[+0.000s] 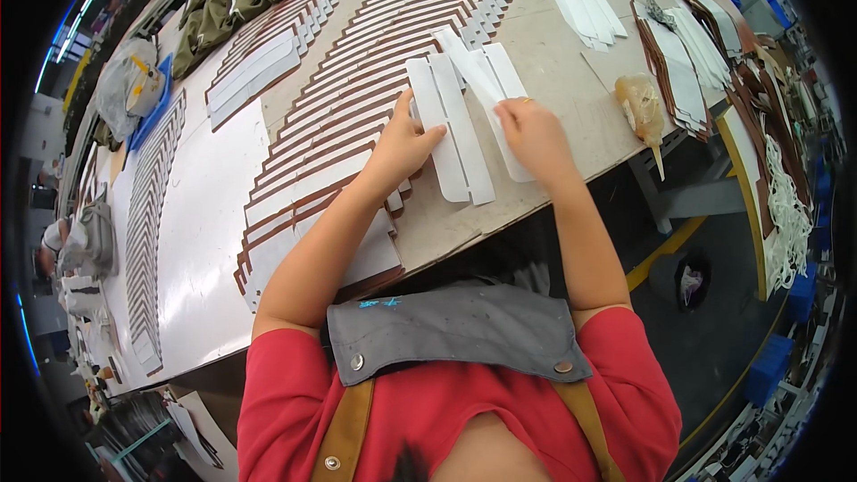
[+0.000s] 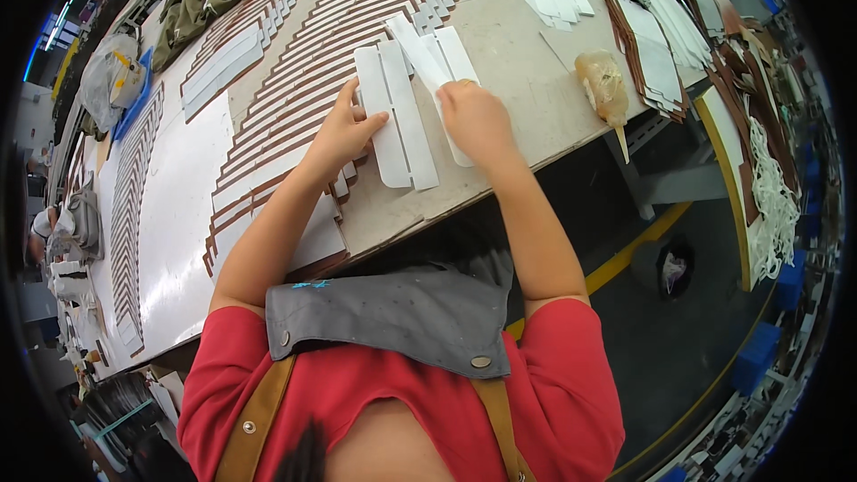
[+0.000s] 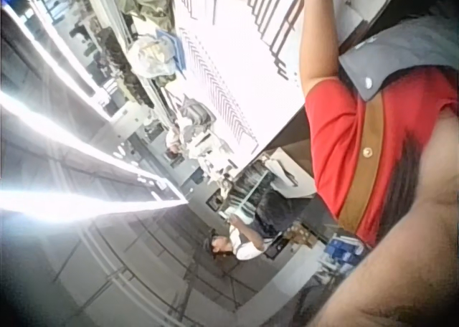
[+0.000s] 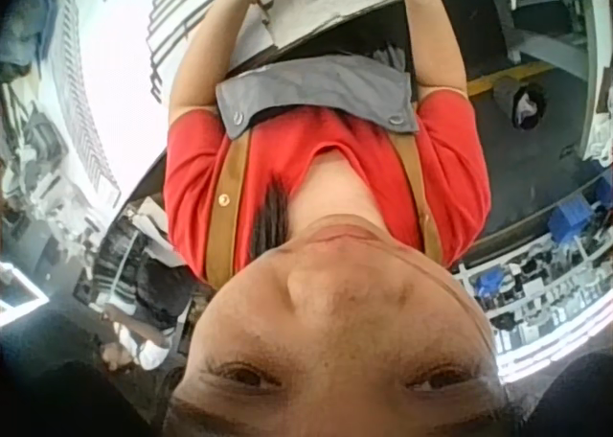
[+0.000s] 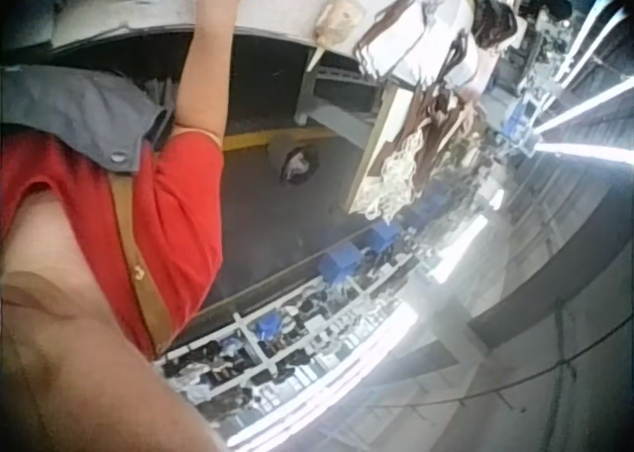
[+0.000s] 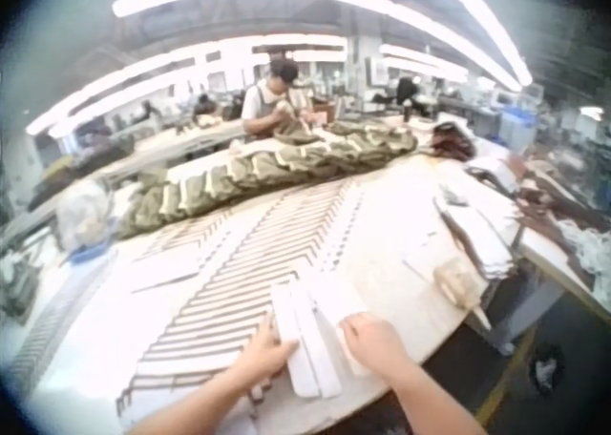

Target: The person applies glue from a squeeze bottle onto white rectangular paper strips laid out on a table. They then pick up a brown rectangular frame and press it onto the glued strips, smoothing it down. This process is repeated multiple times, creating a stack of assembled units.

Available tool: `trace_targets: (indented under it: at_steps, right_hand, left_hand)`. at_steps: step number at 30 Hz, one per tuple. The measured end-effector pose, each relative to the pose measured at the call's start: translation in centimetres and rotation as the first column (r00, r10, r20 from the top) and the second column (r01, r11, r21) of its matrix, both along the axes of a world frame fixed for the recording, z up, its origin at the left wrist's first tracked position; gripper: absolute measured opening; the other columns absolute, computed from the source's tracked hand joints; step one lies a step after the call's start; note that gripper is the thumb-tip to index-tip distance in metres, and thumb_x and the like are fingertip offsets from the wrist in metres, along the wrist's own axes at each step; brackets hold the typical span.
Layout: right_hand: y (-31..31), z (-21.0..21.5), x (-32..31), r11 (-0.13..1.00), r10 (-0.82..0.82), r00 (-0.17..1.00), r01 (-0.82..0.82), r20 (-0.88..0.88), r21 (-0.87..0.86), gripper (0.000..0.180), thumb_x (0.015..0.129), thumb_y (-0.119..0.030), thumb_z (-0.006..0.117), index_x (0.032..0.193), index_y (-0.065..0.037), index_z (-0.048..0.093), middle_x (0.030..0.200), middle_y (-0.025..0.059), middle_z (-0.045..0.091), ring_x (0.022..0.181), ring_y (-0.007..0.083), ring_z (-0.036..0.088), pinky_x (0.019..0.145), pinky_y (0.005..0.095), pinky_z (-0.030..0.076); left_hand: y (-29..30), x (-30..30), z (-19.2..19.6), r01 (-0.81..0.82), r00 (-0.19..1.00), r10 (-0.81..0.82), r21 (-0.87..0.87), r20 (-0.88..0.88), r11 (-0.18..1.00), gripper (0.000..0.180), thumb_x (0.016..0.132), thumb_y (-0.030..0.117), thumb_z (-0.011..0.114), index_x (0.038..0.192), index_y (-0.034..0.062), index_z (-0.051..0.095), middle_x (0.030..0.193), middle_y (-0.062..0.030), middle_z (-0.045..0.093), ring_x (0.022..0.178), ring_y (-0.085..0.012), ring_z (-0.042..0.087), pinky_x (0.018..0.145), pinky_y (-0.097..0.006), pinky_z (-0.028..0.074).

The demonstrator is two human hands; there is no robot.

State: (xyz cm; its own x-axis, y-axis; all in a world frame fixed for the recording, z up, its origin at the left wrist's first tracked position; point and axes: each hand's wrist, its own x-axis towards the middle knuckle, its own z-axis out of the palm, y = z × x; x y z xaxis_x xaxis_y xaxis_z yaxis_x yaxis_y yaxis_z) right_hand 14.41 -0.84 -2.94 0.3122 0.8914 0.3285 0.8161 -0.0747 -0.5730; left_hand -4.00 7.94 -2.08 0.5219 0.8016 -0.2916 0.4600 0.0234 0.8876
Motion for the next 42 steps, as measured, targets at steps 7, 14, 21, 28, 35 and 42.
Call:
trace_targets:
  at_steps: [7,14,21,28,35,42]
  right_hand:
    - [-2.3,5.4,7.4,0.844,-0.435,0.844,0.26,0.315,0.468,0.013,0.084,-0.011,0.059,0.093,-0.005,0.066,0.076,0.0104,0.058,0.07,0.028,0.058,0.062,0.036,0.047]
    - [-4.3,0.0,6.3,0.992,-0.05,0.861,-0.015,0.505,0.124,0.014,0.081,-0.011,0.061,0.093,-0.006,0.067,0.077,0.0089,0.054,0.07,0.0264,0.054,0.061,0.0363,0.044]
    - [-5.1,1.9,9.5,0.962,-0.272,0.804,0.234,0.528,0.14,0.024,0.086,-0.024,0.058,0.099,-0.006,0.064,0.09,0.0148,0.059,0.084,0.0329,0.056,0.071,0.0423,0.045]
    - [-4.9,4.7,17.6,0.763,-0.403,0.899,0.433,0.169,-0.48,0.047,0.078,-0.041,0.065,0.097,0.001,0.06,0.091,0.012,0.061,0.084,0.0247,0.06,0.074,0.0347,0.048]
    - [-3.1,4.1,17.8,0.971,-0.238,0.633,0.142,-0.737,-0.191,0.054,0.081,-0.052,0.062,0.109,-0.005,0.056,0.09,0.0042,0.061,0.084,0.0125,0.059,0.057,0.0229,0.044]
    - [6.7,2.7,9.3,0.973,0.227,0.493,-0.075,-0.84,0.22,0.057,0.082,-0.055,0.058,0.111,-0.005,0.052,0.085,0.0059,0.062,0.057,0.0129,0.057,0.047,0.0248,0.045]
  left_hand:
    - [-0.6,-0.6,2.4,0.156,0.939,0.014,0.461,-0.344,0.874,0.057,0.084,0.016,0.06,0.133,0.0043,0.034,0.07,-0.0103,0.055,0.061,-0.0229,0.055,0.058,-0.035,0.045]
    - [-0.9,1.0,-0.1,0.329,0.937,-0.281,0.792,-0.207,0.514,0.017,0.082,0.012,0.06,0.098,0.0057,0.06,0.094,-0.0093,0.056,0.088,-0.0275,0.052,0.077,-0.037,0.041]
    - [0.7,-1.0,-0.3,0.311,0.95,-0.197,0.793,-0.242,0.524,0.012,0.081,0.01,0.06,0.093,0.0072,0.058,0.099,-0.0072,0.055,0.094,-0.0283,0.05,0.081,-0.037,0.038]
    - [1.6,-1.5,-1.7,0.269,0.963,-0.142,0.845,-0.229,0.463,0.014,0.08,0.008,0.059,0.094,0.0063,0.059,0.104,-0.006,0.056,0.097,-0.0262,0.05,0.082,-0.037,0.037]
    - [1.7,-1.3,-2.4,0.295,0.954,-0.06,0.877,-0.295,0.378,0.014,0.081,0.01,0.058,0.095,0.0061,0.06,0.111,-0.0068,0.056,0.102,-0.0271,0.05,0.087,-0.04,0.037]
    - [1.8,-1.6,-2.4,0.32,0.942,-0.037,0.859,-0.334,0.399,0.018,0.081,0.012,0.058,0.098,0.007,0.059,0.117,-0.0094,0.053,0.107,-0.0279,0.05,0.092,-0.041,0.035]
